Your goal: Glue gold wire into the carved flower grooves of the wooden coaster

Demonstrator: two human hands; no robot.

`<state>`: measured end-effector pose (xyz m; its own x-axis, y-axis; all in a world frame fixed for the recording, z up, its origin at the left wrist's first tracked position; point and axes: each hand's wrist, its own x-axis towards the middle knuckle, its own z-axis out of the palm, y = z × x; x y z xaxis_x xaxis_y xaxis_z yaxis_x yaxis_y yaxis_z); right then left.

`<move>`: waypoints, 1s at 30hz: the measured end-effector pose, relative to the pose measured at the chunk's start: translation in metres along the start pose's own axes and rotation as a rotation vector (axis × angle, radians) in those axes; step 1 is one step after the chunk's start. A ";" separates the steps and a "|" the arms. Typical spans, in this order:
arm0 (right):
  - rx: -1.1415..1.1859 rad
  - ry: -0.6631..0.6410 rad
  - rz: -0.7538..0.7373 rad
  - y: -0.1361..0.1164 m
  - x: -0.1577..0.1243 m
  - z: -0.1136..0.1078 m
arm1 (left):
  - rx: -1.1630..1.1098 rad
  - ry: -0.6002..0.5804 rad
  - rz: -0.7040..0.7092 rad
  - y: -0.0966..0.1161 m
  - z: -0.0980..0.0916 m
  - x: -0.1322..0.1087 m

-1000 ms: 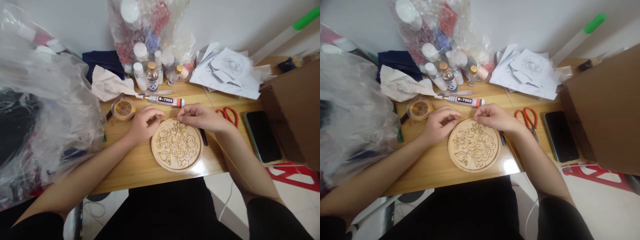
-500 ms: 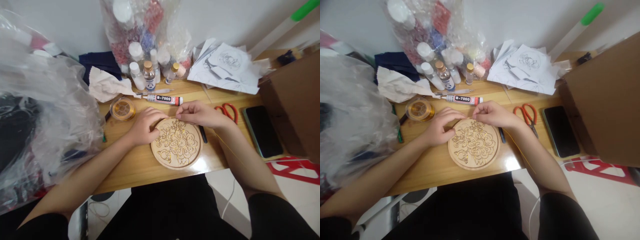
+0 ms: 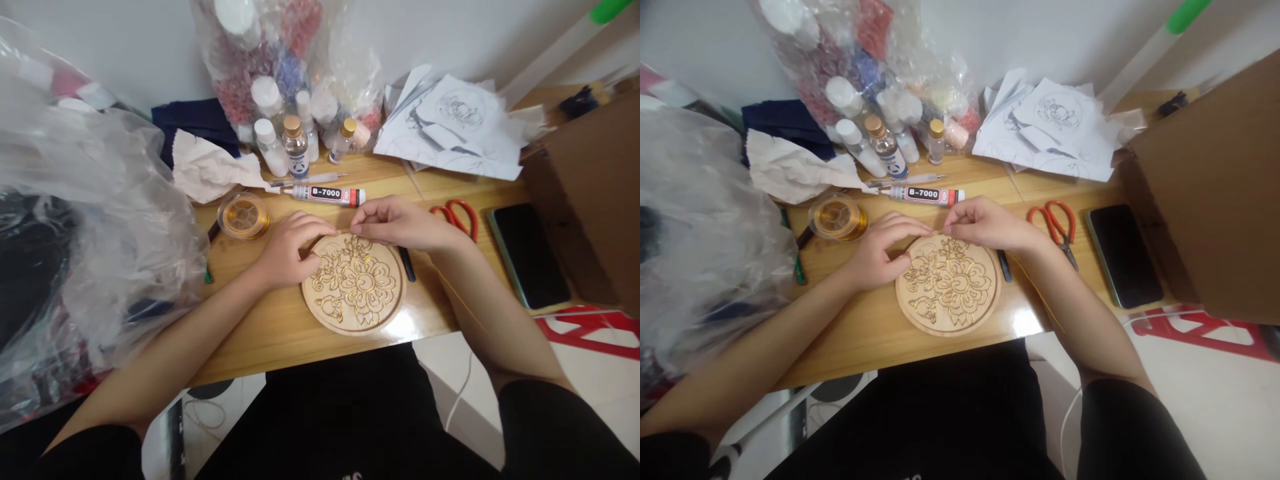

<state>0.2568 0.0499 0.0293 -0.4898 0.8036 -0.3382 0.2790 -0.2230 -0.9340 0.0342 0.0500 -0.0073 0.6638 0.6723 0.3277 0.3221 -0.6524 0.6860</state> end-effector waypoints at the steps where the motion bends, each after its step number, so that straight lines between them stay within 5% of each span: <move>1: 0.000 -0.001 0.000 0.000 0.000 0.000 | 0.002 0.000 0.001 0.000 0.000 0.000; 18: -0.062 -0.038 -0.079 0.002 -0.001 0.001 | -0.038 0.015 -0.022 -0.004 0.001 0.001; 30: -0.089 0.067 -0.118 0.007 0.003 0.008 | -0.073 0.076 -0.021 0.001 0.002 0.002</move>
<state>0.2504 0.0458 0.0210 -0.4678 0.8571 -0.2157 0.2965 -0.0777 -0.9519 0.0378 0.0502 -0.0074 0.6036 0.7120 0.3589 0.2837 -0.6124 0.7379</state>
